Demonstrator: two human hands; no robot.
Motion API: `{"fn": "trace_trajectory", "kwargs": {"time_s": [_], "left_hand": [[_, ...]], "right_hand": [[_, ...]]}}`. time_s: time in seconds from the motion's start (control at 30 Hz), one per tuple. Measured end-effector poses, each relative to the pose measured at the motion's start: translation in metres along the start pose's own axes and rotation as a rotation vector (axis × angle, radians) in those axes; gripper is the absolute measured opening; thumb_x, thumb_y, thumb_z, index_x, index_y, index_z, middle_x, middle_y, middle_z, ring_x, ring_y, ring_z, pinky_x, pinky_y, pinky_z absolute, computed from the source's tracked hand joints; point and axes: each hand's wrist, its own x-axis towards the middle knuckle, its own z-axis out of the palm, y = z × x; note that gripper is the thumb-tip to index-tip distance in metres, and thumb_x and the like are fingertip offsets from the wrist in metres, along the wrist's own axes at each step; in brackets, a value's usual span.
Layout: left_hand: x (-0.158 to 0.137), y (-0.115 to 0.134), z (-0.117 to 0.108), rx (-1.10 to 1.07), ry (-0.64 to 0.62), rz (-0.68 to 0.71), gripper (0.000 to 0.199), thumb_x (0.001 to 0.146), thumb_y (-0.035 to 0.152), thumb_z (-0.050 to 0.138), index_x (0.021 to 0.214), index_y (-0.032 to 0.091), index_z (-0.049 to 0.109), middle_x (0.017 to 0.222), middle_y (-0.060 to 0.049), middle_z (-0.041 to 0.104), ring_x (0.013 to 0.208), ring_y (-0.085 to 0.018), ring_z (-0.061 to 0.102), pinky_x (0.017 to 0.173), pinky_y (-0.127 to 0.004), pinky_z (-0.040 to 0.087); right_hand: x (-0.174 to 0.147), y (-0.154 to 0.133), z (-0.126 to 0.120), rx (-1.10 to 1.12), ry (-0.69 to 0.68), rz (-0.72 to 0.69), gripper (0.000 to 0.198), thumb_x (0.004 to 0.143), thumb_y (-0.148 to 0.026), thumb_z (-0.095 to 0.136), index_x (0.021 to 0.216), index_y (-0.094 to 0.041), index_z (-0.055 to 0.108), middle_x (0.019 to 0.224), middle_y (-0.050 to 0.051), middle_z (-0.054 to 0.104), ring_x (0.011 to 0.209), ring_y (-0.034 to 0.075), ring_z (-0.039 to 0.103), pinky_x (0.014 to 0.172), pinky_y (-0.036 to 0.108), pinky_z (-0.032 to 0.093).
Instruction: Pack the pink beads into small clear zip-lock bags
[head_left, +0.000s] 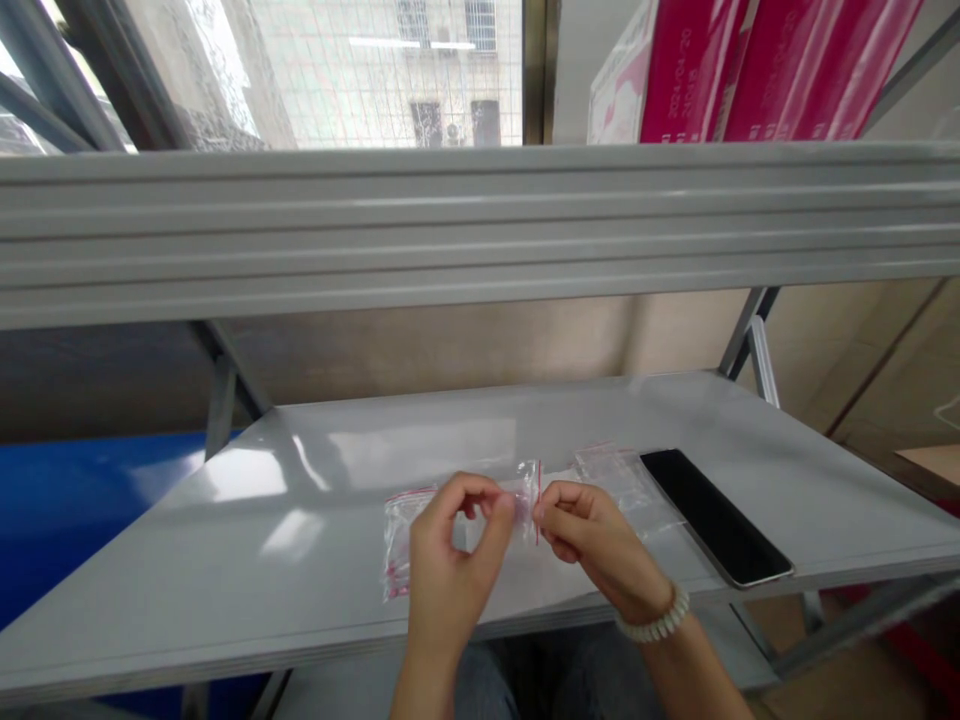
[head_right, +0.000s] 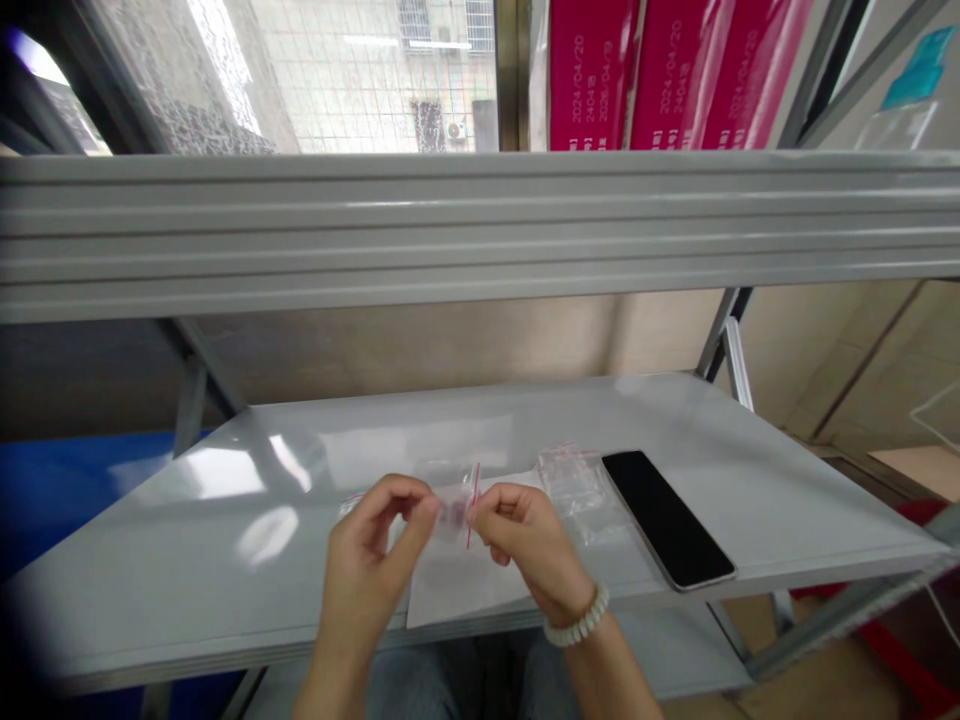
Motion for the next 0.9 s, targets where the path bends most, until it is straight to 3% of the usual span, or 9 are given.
{"fn": "trace_trajectory", "kwargs": {"time_s": [0.1,0.27,0.4,0.63,0.8,0.9], "left_hand": [[-0.001,0.006,0.005,-0.038,-0.206,-0.019,0.022,0.081,0.030,0.062,0.062,0.021,0.055,0.057,0.002,0.054,0.056,-0.014,0.050,0.057,-0.024,0.041],[-0.003,0.002,0.009,-0.074,-0.296,-0.111,0.033,0.085,0.036,0.058,0.060,0.022,0.044,0.056,0.004,0.043,0.054,-0.012,0.044,0.053,-0.022,0.037],[-0.004,0.001,0.004,-0.110,-0.382,-0.151,0.035,0.092,0.039,0.050,0.063,0.021,0.046,0.058,0.003,0.047,0.057,-0.013,0.046,0.054,-0.022,0.036],[-0.003,0.007,-0.002,-0.049,-0.456,-0.148,0.031,0.095,0.035,0.043,0.069,0.020,0.053,0.065,0.000,0.059,0.062,-0.015,0.055,0.060,-0.024,0.041],[-0.006,0.011,-0.008,0.178,-0.448,-0.085,0.024,0.088,0.029,0.045,0.065,0.021,0.045,0.061,0.003,0.052,0.060,-0.015,0.050,0.058,-0.024,0.035],[-0.007,0.013,-0.013,0.269,-0.487,-0.043,0.021,0.085,0.024,0.044,0.065,0.021,0.044,0.062,0.003,0.052,0.060,-0.015,0.050,0.058,-0.024,0.034]], "right_hand": [[-0.002,0.002,0.007,-0.030,-0.041,-0.001,0.022,0.070,-0.033,0.075,0.063,-0.017,0.062,0.056,-0.005,0.053,0.046,0.006,0.032,0.044,0.021,0.022],[-0.005,0.000,0.014,-0.082,-0.055,-0.008,0.028,0.068,-0.036,0.078,0.061,-0.017,0.058,0.053,-0.006,0.049,0.047,0.006,0.032,0.044,0.021,0.022],[-0.005,-0.003,0.013,-0.085,-0.105,-0.019,0.037,0.070,-0.044,0.081,0.061,-0.018,0.056,0.058,-0.003,0.055,0.050,0.007,0.037,0.045,0.021,0.023],[-0.004,-0.001,0.009,0.013,-0.172,-0.014,0.034,0.075,-0.044,0.075,0.067,-0.018,0.056,0.058,-0.002,0.056,0.050,0.009,0.043,0.044,0.020,0.028],[-0.006,-0.002,0.012,-0.379,-0.073,-0.247,0.018,0.080,-0.028,0.061,0.065,-0.019,0.055,0.063,-0.002,0.053,0.058,0.011,0.048,0.049,0.020,0.036],[-0.010,-0.005,0.013,-0.579,-0.092,-0.368,0.014,0.078,-0.019,0.056,0.065,-0.019,0.051,0.060,-0.004,0.049,0.054,0.010,0.044,0.049,0.019,0.034]]}}
